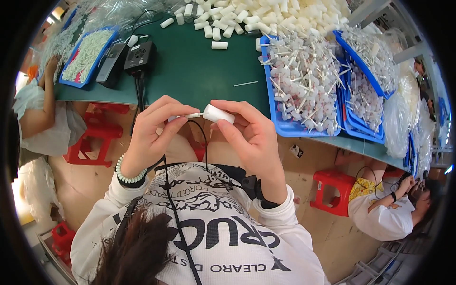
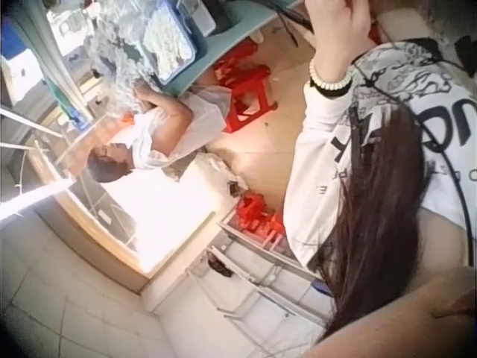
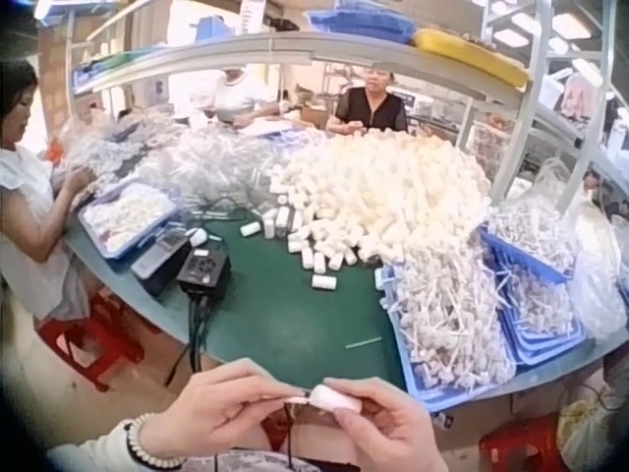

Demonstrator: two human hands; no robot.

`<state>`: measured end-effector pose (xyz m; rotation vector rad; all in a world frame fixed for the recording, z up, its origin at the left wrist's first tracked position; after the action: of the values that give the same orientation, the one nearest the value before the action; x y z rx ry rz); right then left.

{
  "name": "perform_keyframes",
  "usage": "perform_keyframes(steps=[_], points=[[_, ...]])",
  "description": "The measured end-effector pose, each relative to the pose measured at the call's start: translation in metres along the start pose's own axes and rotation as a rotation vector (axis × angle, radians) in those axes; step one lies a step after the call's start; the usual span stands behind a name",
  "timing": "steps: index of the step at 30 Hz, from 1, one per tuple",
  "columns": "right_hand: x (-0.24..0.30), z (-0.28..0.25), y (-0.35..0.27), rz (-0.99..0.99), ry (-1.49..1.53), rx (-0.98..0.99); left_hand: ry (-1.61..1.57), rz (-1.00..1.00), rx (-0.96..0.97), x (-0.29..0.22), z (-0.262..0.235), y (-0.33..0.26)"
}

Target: Packaging small white components into plastic bags.

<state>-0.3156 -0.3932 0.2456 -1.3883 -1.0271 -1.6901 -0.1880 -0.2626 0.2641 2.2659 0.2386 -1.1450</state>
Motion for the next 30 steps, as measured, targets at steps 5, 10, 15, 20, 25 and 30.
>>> perform_keyframes(steps=[5,10,15,20,25,30], points=[[0.005,-0.007,0.006,-0.021,0.132,0.020,0.014,0.027,-0.032,-0.006,0.001,0.009],[0.006,-0.021,0.013,-0.062,0.011,0.029,-0.030,0.040,-0.132,-0.005,0.003,0.018],[0.010,-0.034,0.022,-0.123,0.047,-0.107,-0.305,-0.094,-0.125,0.006,0.008,0.024],[0.007,-0.025,0.031,0.013,0.113,-0.044,-0.775,-0.273,0.018,0.012,0.013,0.030],[0.026,-0.020,0.035,-0.122,-0.431,0.101,-1.315,-0.510,0.396,0.020,0.036,0.021],[0.041,-0.009,0.042,-0.399,-0.750,0.181,-1.203,-0.586,0.440,0.029,0.031,0.020]])
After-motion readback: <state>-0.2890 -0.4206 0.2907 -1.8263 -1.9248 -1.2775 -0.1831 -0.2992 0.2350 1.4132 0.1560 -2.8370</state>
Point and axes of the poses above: each hand's wrist, its own y-axis towards the middle knuckle, its own z-axis out of the palm, x = y × z, the point moved 4 cm from there along y, towards the middle knuckle, and after that the axes turned 1 degree about z, right-handed, at the moved point
